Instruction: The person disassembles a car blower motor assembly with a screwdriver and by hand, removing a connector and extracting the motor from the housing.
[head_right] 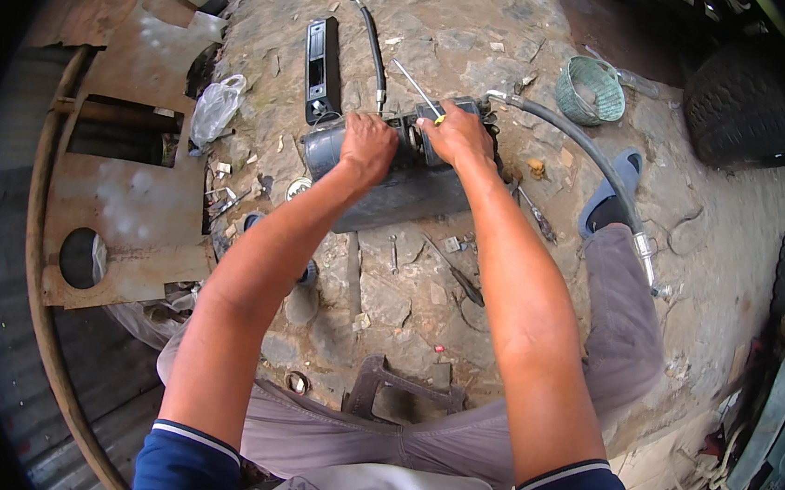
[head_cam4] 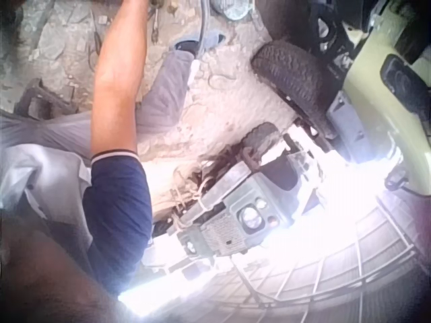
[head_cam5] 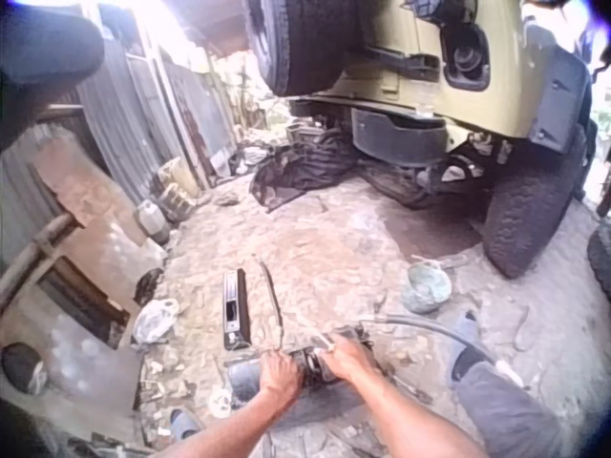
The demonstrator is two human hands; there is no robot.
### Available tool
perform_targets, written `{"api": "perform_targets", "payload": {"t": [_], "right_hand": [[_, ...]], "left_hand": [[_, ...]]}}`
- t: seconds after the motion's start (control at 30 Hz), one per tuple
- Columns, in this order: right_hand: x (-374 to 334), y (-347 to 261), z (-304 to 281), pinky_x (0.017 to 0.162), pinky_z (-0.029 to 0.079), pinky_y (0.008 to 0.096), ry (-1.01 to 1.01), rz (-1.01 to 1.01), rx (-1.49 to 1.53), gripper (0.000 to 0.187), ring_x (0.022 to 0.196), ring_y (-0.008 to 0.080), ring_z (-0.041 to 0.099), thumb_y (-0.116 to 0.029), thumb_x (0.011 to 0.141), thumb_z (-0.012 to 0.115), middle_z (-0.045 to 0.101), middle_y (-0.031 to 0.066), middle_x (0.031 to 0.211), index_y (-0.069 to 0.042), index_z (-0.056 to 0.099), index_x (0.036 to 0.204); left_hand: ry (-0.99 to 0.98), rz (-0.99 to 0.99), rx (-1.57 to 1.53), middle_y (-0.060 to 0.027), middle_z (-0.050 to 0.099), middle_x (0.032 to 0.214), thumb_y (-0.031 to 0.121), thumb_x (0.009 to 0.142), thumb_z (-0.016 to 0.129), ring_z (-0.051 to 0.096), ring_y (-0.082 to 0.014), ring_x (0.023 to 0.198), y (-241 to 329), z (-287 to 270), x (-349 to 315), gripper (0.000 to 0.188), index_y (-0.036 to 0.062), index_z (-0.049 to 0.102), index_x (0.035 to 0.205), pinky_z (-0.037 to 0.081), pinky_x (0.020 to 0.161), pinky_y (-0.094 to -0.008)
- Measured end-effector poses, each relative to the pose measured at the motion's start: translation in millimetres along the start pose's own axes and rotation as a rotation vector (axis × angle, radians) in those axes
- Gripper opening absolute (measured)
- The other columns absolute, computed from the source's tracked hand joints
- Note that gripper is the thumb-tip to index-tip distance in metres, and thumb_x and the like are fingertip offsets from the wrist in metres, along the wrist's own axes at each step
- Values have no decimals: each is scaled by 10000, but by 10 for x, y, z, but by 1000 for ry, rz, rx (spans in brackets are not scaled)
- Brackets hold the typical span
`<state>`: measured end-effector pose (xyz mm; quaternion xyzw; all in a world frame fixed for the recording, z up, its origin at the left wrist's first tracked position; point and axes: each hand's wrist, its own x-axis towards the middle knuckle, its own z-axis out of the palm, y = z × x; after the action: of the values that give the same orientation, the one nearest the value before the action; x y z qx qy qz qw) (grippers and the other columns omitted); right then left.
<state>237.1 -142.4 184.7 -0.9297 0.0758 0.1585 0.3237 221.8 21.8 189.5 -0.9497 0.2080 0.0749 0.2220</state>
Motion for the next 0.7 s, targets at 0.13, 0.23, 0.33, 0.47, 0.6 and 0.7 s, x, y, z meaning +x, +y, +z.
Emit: {"api": "perform_targets", "payload": {"t": [0.13,0.23,0.33,0.47,0.6,0.7], "right_hand": [[34,130,5,921,505,485,14,-2,-16,620,1119,385,619,-511,853,647,673,173,1176,-167,540,1358],[7,122,12,925,505,466,25,-20,-45,675,1120,384,620,-523,859,641,671,184,1185,-158,504,1409],[-105,-14,-2,934,497,452,12,-25,3,698,1104,386,627,-559,848,643,682,209,1133,-134,527,1390],[-149,16,49,892,515,476,26,-44,-34,675,1056,386,650,-532,871,624,700,203,1083,-147,502,1412],[-259,44,81,844,528,465,57,-36,-30,677,970,386,677,-534,876,620,724,187,971,-138,501,1413],[-318,94,100,817,527,456,128,-65,-46,667,938,389,682,-535,875,627,718,202,934,-128,525,1394]], "left_hand": [[110,-100,-536,-216,693,871,194,781,684,690,-364,839,17,-40,-288,211,-1,723,852,522,715,-431],[177,-520,-1185,-182,625,653,163,750,707,604,-242,580,-87,-51,-871,226,-37,607,717,481,567,-376],[101,-793,-1601,-4,591,657,44,773,726,505,-85,595,-321,964,-1530,167,54,573,705,427,536,-278],[207,-1231,-1619,-77,701,777,105,774,760,630,-133,682,-380,2351,-1824,229,-32,706,949,499,641,-287],[55,-1249,-1388,-116,729,788,133,763,764,666,-146,706,-614,2942,-1653,270,-50,734,959,516,680,-299],[66,-1278,-1329,-143,738,807,159,742,763,702,-215,740,-846,3103,-1377,258,-19,757,929,535,744,-333]]}}
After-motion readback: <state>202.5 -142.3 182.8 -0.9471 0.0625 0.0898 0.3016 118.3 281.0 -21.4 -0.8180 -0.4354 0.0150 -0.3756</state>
